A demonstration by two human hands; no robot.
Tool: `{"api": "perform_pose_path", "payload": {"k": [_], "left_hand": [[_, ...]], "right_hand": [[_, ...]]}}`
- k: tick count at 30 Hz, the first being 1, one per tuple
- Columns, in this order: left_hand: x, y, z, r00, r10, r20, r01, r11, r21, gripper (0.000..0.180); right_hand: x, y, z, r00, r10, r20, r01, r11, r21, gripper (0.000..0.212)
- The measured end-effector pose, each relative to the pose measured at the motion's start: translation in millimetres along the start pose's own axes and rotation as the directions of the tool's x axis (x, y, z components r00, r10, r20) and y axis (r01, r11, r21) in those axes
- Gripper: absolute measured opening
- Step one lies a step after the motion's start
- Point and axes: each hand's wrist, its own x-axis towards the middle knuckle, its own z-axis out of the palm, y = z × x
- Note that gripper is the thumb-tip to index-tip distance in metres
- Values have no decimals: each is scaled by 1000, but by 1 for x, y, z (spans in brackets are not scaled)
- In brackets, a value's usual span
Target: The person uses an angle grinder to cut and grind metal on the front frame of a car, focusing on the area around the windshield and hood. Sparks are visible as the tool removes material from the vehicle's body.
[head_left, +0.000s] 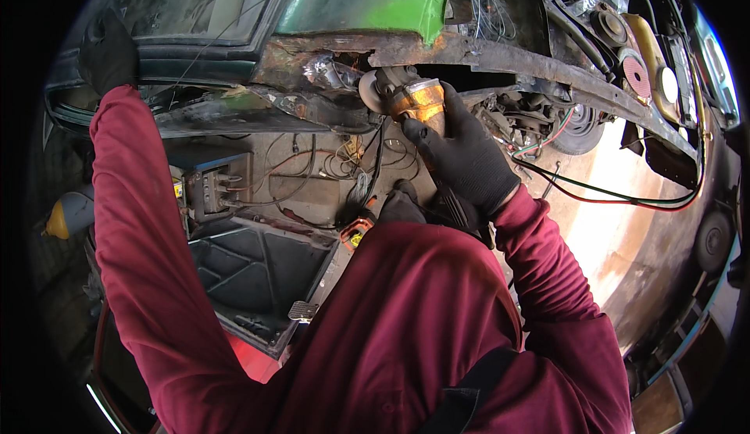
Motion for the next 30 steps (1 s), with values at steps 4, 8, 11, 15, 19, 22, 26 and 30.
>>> {"api": "perform_pose_path", "payload": {"k": [4,8,11,15,19,22,26,30], "left_hand": [[-1,-2,1,1000,9,-22,-9,1000,9,67],[-1,-3,2,1000,2,-18,-1,1000,19,67],[1,-3,3,1000,22,-23,-21,999,48,68],[1,-3,2,1000,29,-9,-29,999,31,68],[-3,-2,1,999,40,-21,-40,999,5,66],[-3,-2,1,999,26,-29,-27,1000,-9,64],[1,-6,4,997,51,-55,-50,999,16,64],[4,-12,8,998,31,-55,-30,999,18,63]], "right_hand": [[-3,-2,0,1000,14,0,-14,1000,13,101],[-4,-7,-2,999,-43,19,41,994,100,96],[-2,-10,-2,997,-70,35,65,989,134,88],[-2,-13,0,998,-62,18,59,989,137,80],[1,-11,-2,996,-56,67,44,985,166,84],[5,-9,-1,999,-15,48,10,995,102,94],[6,-6,-2,999,23,23,-23,1000,1,106],[4,-3,-4,998,2,57,-7,996,85,108]]}}
